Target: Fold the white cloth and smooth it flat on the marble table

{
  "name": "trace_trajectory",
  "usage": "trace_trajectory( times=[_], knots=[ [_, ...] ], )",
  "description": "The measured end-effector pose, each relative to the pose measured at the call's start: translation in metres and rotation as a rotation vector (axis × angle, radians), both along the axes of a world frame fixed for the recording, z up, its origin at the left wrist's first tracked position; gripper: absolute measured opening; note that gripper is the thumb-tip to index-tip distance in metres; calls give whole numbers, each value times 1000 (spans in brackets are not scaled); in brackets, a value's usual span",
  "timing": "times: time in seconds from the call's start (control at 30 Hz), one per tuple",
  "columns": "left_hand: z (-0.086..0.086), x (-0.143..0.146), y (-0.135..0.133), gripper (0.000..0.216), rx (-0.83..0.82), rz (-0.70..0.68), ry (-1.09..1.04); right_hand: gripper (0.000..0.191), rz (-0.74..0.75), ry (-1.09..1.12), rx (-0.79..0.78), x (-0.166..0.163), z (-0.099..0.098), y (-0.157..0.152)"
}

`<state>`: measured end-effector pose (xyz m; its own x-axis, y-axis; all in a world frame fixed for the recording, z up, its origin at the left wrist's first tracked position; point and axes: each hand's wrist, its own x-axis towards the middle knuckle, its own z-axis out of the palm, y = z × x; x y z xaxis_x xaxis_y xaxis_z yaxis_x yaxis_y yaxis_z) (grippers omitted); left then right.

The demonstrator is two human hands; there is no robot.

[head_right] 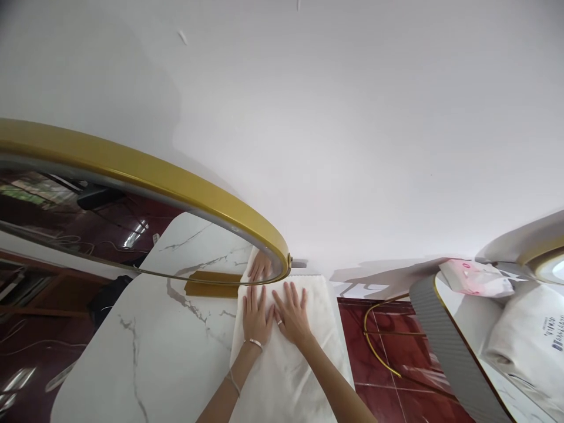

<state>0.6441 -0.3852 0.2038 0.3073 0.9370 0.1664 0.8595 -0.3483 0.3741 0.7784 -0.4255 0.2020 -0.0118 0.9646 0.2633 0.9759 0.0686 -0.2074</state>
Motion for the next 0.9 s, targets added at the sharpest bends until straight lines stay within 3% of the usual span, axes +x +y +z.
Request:
trace_trajectory(
  times=[0.27, 0.43, 0.63, 0.77, 0.9],
  knots=[
    [6, 30, 41, 38, 53, 0, 149, 47, -19, 8, -109, 17, -3, 47],
    [3, 54, 63, 40, 18, -209, 135, 44, -157, 2, -95, 42, -5, 51],
    [5, 82, 73, 53, -13, -600, 111, 53, -336, -20, -89, 71, -9, 26],
    [9, 93, 63, 61, -9, -641, 125, 55, -432, -44, -112, 83, -7, -5],
    [7, 83, 31, 62, 49, -671, 119, 55, -458, -85, -97, 74, -6, -47]
  ],
)
